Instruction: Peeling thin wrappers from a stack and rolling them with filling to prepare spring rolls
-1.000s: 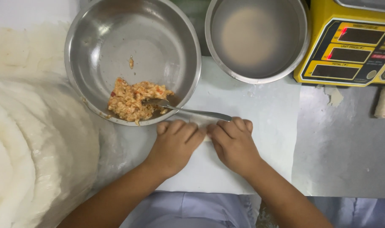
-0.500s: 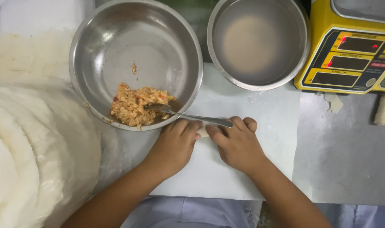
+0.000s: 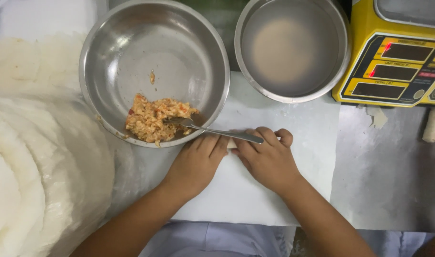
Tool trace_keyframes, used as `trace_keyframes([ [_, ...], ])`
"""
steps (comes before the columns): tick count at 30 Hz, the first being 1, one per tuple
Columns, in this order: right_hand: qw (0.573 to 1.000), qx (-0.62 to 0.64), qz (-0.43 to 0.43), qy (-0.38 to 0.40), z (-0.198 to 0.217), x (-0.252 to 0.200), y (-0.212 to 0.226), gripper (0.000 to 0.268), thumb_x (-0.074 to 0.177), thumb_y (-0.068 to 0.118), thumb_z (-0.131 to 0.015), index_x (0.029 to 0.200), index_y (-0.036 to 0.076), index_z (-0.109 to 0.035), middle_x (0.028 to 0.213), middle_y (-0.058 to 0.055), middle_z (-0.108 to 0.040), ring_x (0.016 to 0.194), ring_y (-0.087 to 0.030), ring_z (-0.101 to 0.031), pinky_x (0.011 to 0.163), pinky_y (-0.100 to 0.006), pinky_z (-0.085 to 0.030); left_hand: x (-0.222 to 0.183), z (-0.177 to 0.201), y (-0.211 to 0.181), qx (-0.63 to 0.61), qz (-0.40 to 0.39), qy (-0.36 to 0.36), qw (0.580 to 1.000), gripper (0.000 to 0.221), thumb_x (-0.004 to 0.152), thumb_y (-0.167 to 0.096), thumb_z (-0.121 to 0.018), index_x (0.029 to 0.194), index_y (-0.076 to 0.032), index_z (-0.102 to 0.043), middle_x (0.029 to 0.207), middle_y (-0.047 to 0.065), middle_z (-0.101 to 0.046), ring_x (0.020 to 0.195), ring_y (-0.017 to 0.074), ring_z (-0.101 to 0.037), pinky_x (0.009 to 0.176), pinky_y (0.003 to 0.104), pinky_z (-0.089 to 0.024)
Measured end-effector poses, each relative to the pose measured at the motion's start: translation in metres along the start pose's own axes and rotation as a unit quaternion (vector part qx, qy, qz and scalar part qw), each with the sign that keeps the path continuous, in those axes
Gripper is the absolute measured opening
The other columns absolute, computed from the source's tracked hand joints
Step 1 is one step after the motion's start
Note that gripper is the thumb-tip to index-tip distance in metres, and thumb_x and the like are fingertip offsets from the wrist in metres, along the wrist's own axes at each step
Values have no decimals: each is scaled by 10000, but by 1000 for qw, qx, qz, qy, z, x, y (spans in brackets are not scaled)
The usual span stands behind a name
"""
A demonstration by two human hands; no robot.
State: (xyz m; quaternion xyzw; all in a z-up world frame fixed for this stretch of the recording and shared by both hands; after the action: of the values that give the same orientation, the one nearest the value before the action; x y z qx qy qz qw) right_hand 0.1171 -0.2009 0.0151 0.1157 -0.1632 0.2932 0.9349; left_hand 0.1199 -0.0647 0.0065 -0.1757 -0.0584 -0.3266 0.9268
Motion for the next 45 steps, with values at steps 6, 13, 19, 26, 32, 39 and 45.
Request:
trace_keyframes([
  [6, 998, 1, -14, 58, -7, -21, 4, 162, 1020, 335, -604, 1143, 237, -644, 1037, 27, -570, 1061, -215, -498, 922, -464, -295, -1, 4, -2, -25, 2, 30, 999, 241, 1064, -248, -497, 1115, -78, -660, 967, 93, -610, 823, 262, -684, 650, 371, -580],
  [13, 992, 32, 36, 119, 0, -101, 65, 296, 920, 305, -572, 1194, 246, -665, 1161, 46, -672, 985, -226, -636, 784, -470, -433, -91, 24, -57, -115, -33, 14, 993, 163, 987, -129, -570, 1079, -32, -665, 930, 124, -603, 799, 327, -587, 738, 471, -474],
  [19, 963, -41, -143, 223, -25, -144, -57, 470, 832, 488, -567, 1282, 400, -668, 1224, 40, -736, 1197, -234, -670, 932, -483, -495, -116, 155, -48, -54, -63, -24, 996, 316, 1075, -126, -491, 1360, -66, -614, 1343, 125, -658, 969, 270, -641, 750, 388, -458],
  [26, 955, -131, -263, 42, 24, -110, -112, 555, 1071, 394, -689, 1543, 106, -742, 1302, -304, -689, 1222, -534, -580, 1076, -587, -339, -172, 320, 38, 181, 309, -113, 927, 275, 929, -265, -667, 1118, -152, -831, 1056, 124, -804, 971, 345, -773, 696, 476, -607],
  [32, 944, -266, -191, -44, 37, -125, -81, 415, 1091, 401, -799, 1481, 262, -823, 1297, -62, -728, 1077, -383, -663, 963, -481, -387, -187, 331, 81, 247, 386, -10, 889, 228, 951, -334, -702, 1064, -137, -680, 1048, 50, -665, 946, 395, -659, 630, 513, -547],
  [39, 945, -223, -240, 14, 61, -140, -56, 349, 1076, 420, -723, 1401, 311, -792, 1359, -44, -708, 1267, -380, -673, 1095, -494, -322, -176, 352, 114, 101, 491, 90, 861, 296, 973, -398, -592, 1021, -167, -769, 1102, 53, -712, 1029, 292, -671, 832, 496, -526],
  [45, 953, -189, -237, -8, 80, -147, -46, 311, 1047, 361, -789, 1357, 336, -791, 1352, -8, -706, 1242, -303, -674, 1026, -474, -321, -190, 374, 115, -57, 595, 44, 801, 276, 1013, -348, -615, 973, -194, -840, 742, -6, -685, 732, 173, -555, 724, 323, -392],
])
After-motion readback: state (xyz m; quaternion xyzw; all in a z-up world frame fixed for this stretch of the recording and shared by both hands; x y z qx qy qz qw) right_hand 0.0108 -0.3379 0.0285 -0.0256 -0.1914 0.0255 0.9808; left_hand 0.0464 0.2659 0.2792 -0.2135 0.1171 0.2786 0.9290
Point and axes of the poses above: each hand's wrist, its own x-axis towards the middle knuckle, its own z-axis out of the back of the hand, y = z × x, the point moved 7 cm from there along x, towards the middle knuckle
